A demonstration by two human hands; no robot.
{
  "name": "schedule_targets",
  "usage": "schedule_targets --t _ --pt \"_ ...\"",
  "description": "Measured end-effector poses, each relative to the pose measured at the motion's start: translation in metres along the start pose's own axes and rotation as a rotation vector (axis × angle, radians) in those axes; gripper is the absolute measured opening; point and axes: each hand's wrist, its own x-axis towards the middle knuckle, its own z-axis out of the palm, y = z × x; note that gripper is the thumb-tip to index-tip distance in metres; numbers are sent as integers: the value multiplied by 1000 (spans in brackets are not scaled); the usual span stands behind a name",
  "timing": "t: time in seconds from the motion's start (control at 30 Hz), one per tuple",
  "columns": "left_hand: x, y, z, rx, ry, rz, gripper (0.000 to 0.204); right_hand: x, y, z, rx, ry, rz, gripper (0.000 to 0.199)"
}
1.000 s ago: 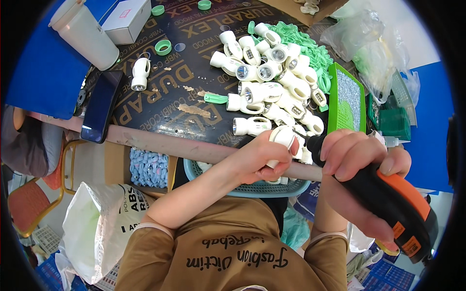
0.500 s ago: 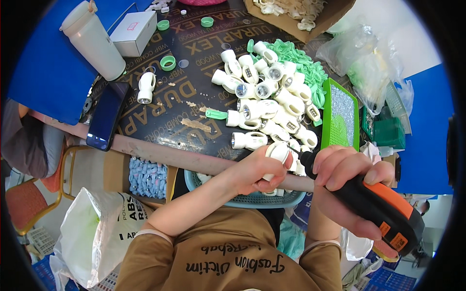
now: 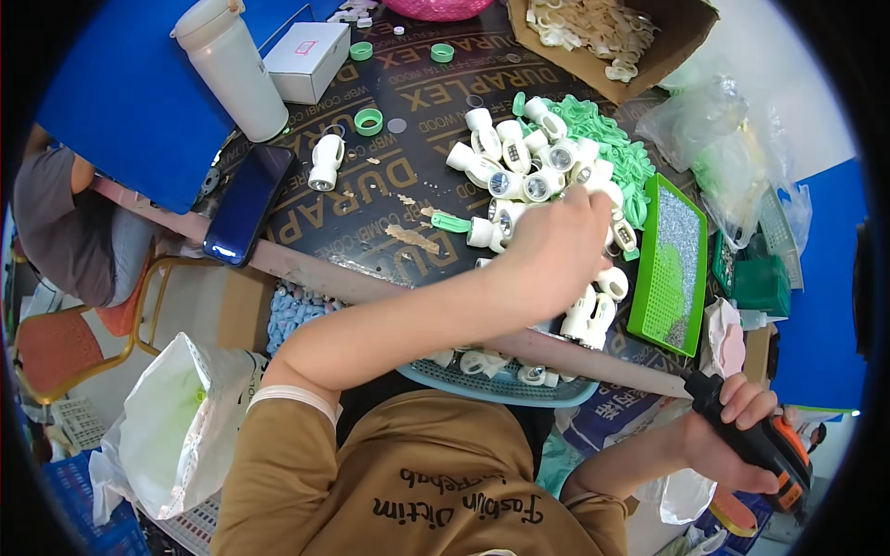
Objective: Assembling small white plastic components using an electric screwdriver at a workbench.
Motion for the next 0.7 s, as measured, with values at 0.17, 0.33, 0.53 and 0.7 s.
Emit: schedule_targets --t 0.17,0.33,0.53,0.7 --pt "-8 -40 -61 159 333 -227 44 6 17 -21 32 -37 57 75" --pt "-55 -127 -93 732 337 -451 29 34 60 -48 113 -170 110 69" --pt "-61 -149 -80 667 239 -501 34 51 103 -48 -87 34 131 59" --pt "-64 -130 -95 -702 341 -509 41 57 124 -57 -130 65 167 49"
